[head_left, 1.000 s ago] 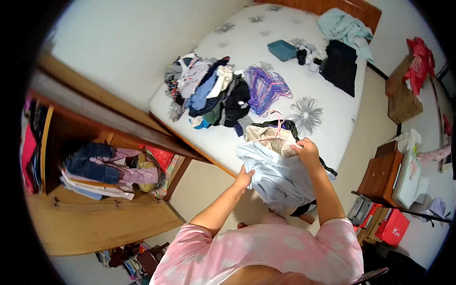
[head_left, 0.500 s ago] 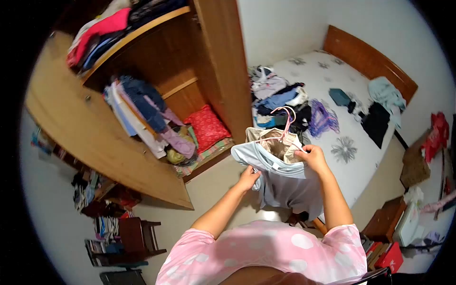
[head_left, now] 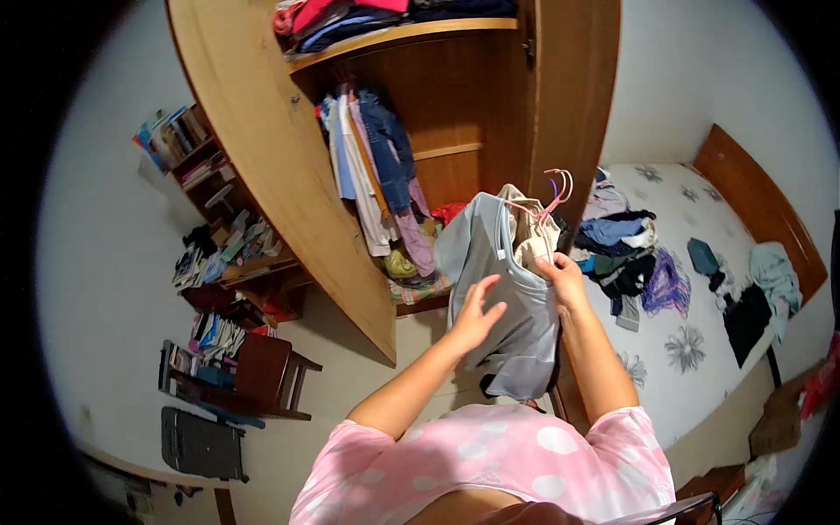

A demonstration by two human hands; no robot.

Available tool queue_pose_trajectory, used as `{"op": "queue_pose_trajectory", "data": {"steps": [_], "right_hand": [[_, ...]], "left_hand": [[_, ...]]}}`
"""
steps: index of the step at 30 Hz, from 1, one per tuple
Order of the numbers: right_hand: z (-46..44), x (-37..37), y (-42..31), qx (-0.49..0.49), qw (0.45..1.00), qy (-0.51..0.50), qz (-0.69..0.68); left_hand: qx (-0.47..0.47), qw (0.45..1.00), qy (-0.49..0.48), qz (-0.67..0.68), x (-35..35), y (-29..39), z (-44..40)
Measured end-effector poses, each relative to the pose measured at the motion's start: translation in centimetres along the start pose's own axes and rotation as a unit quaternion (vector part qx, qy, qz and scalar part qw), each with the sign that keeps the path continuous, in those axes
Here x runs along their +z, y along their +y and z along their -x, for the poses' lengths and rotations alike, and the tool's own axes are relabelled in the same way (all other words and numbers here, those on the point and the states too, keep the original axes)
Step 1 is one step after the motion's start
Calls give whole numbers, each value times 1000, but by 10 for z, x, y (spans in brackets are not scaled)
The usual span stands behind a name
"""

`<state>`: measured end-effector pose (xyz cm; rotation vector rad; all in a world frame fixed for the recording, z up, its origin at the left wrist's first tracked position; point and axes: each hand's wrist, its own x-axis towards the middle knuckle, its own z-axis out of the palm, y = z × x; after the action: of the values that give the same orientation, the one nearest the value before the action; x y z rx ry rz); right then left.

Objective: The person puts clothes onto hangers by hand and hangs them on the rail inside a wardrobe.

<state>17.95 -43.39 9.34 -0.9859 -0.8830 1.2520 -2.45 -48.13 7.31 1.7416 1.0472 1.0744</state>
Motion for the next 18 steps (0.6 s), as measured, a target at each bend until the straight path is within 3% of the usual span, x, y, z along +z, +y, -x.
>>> {"op": "queue_pose_trajectory", "data": {"steps": [4, 8, 18], "right_hand": [[-27, 62, 13, -52, 997, -32, -52], [-61, 98, 20, -71, 996, -55, -6], [-191, 116, 39, -35, 983, -177, -17]], "left_hand": [[33, 999, -3, 4, 8, 15, -16], [80, 990, 92, -70, -1, -7, -51], [2, 974, 210, 81, -15, -56, -161]]}}
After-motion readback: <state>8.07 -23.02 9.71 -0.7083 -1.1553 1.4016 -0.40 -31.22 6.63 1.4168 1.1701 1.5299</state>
